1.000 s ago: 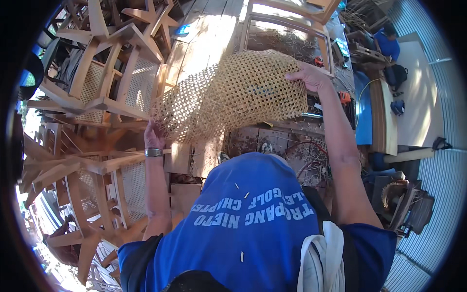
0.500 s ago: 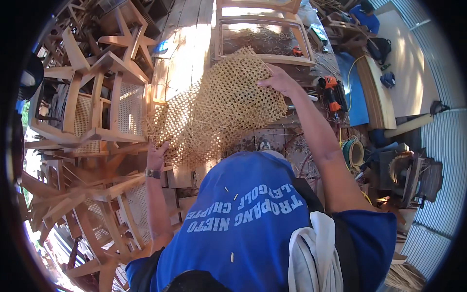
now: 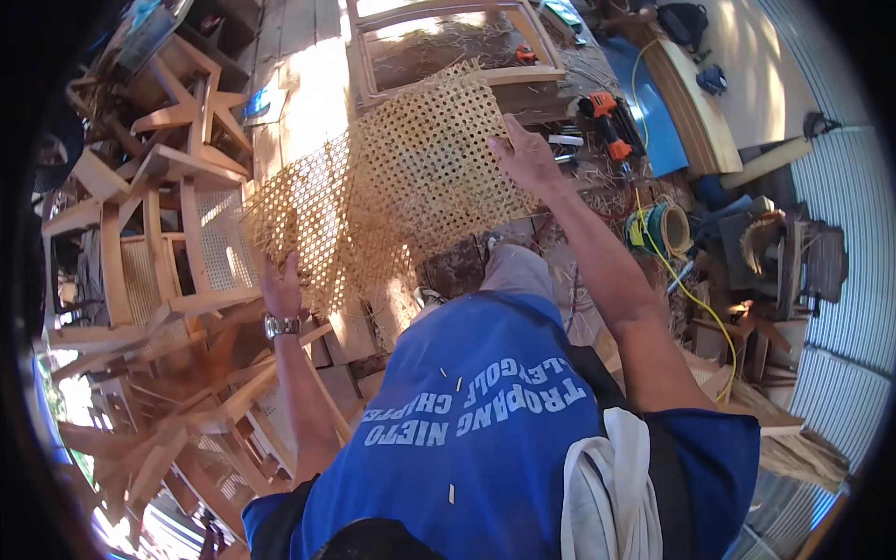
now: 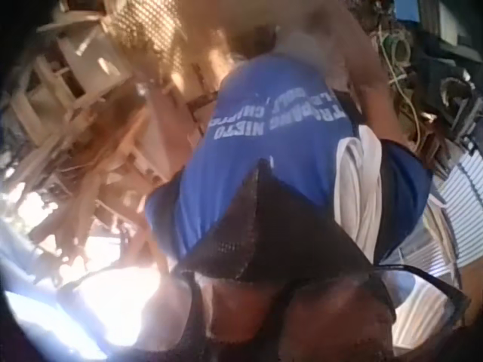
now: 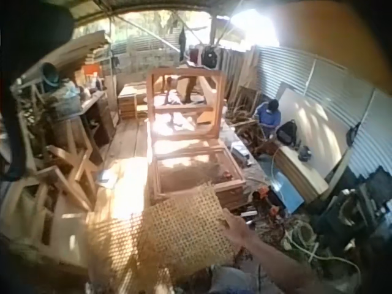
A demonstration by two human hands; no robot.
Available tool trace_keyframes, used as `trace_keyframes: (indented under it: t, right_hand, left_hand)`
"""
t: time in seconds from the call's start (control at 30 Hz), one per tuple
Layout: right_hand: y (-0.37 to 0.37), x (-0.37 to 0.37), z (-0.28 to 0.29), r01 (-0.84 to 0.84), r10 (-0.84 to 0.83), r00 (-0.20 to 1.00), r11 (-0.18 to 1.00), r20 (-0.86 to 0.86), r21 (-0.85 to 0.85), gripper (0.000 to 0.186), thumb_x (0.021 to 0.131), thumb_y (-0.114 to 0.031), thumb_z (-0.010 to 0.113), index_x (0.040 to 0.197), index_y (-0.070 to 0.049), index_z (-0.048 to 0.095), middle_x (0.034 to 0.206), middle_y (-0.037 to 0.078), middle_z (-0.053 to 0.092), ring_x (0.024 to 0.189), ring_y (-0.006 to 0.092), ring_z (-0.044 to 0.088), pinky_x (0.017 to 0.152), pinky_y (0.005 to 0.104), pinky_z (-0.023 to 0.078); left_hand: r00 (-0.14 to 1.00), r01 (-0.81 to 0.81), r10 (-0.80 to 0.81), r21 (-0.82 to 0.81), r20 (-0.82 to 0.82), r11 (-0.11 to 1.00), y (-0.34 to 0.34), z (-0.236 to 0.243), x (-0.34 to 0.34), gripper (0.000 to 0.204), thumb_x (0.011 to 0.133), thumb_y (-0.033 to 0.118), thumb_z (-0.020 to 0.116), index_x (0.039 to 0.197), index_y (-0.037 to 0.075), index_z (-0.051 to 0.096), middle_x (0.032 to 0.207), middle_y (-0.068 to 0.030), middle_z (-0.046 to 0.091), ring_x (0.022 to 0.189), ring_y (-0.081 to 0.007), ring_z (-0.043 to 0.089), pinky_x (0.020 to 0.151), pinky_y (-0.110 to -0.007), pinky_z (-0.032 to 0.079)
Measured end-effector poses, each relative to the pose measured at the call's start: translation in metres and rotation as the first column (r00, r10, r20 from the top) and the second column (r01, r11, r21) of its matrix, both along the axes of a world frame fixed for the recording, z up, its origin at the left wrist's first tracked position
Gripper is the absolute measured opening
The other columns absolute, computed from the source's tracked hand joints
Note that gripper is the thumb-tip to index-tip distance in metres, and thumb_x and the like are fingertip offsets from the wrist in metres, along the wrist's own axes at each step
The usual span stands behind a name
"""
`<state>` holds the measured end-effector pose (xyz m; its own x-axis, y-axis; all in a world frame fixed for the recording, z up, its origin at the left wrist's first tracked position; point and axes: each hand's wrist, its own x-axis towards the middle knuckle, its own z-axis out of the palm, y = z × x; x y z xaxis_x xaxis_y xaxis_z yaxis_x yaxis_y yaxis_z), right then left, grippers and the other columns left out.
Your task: Attaching cane webbing to a chair seat frame using a staple gun.
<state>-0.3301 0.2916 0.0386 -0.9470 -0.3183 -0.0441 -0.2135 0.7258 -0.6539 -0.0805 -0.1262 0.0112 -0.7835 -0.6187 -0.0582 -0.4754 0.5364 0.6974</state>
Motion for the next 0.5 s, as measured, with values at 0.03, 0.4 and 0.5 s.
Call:
trace_keyframes:
  t: [0.03,0.4,0.5]
  right_hand:
    - [0.001,0.002,-0.001,0.003,0.006,0.996,0.994,0.084,-0.107,0.061,0.102,-0.039,0.063,0.142,0.004,0.049,0.102,0.028,0.072,0.097,0.0403,0.072,0.085,0.0459,0.054]
    - [0.019,-0.027,-0.020,0.090,-0.092,0.996,0.981,0.001,-0.174,0.038,0.104,-0.024,0.063,0.137,-0.007,0.056,0.105,0.015,0.073,0.092,0.0256,0.070,0.085,0.0371,0.053]
    - [0.064,-0.079,-0.054,0.114,-0.125,0.992,0.965,-0.032,-0.236,0.037,0.102,-0.022,0.066,0.134,-0.006,0.058,0.099,0.013,0.073,0.089,0.0201,0.069,0.082,0.0358,0.053]
  left_hand:
    - [1.000,0.020,-0.020,0.002,0.005,1.000,-0.006,-0.003,-0.003,0.043,0.097,0.020,0.074,0.135,0.004,0.061,0.110,-0.0143,0.077,0.093,-0.0263,0.073,0.082,-0.040,0.056]
    - [0.998,0.036,-0.049,0.307,0.032,0.951,-0.014,-0.004,-0.054,0.032,0.104,0.024,0.064,0.125,0.000,0.065,0.100,-0.0133,0.076,0.068,-0.0170,0.073,0.051,-0.028,0.057]
    - [0.996,-0.004,-0.036,0.432,0.084,0.902,0.022,0.023,-0.106,0.046,0.103,0.020,0.066,0.142,0.001,0.049,0.106,-0.0102,0.074,0.073,-0.0137,0.071,0.055,-0.027,0.057]
